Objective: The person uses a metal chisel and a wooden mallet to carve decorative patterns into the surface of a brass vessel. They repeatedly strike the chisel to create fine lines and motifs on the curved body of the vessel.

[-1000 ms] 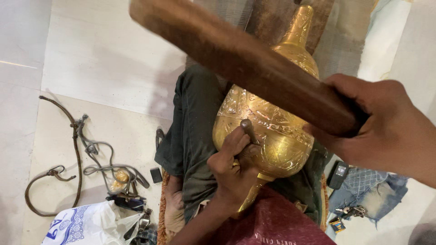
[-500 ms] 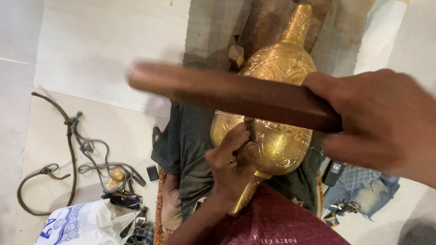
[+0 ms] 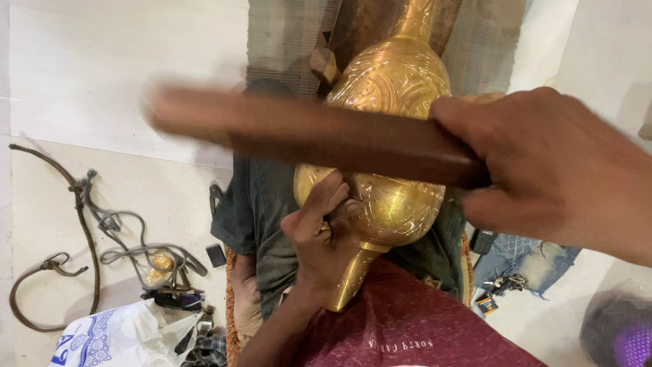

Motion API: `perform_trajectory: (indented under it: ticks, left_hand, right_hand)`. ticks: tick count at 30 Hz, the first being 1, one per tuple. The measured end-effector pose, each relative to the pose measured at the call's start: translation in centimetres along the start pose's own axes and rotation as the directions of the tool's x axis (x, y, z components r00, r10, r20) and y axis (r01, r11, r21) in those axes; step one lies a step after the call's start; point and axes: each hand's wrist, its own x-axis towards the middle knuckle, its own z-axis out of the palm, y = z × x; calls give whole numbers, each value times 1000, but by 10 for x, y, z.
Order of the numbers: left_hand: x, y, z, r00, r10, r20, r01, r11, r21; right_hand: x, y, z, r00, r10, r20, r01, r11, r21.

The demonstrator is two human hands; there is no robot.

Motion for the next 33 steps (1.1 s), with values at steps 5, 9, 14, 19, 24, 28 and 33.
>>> perform_trajectory:
  ticks: [5, 9, 14, 19, 24, 28, 33]
  left_hand:
    - [1, -1, -1, 999, 37, -2, -37, 998, 55]
    - [4, 1, -2, 991, -132, 31, 132, 991, -8]
    - [2, 2, -3, 993, -119, 24, 118, 992, 52]
    - [0, -3, -5, 997, -30, 67, 28, 999, 27]
    - [-1, -6, -6, 994, -55, 92, 60, 997, -50]
    - [1, -6, -6, 995, -33, 90, 32, 999, 12]
    - [5, -2, -7, 994, -30, 108, 29, 999, 13]
  right_hand:
    - [-1, 0, 2, 998, 44, 37, -46, 997, 56]
    - [-3, 2, 5, 996, 81, 25, -81, 996, -33]
    - [0, 9, 12, 999, 52, 11, -52, 999, 10]
    - [4, 18, 20, 999, 42, 5, -43, 975, 219]
    - [6, 20, 21, 993, 66, -95, -49, 985, 166]
    - [3, 17, 19, 997, 21, -74, -23, 999, -26]
    - [-1, 17, 19, 996, 61, -57, -63, 997, -36]
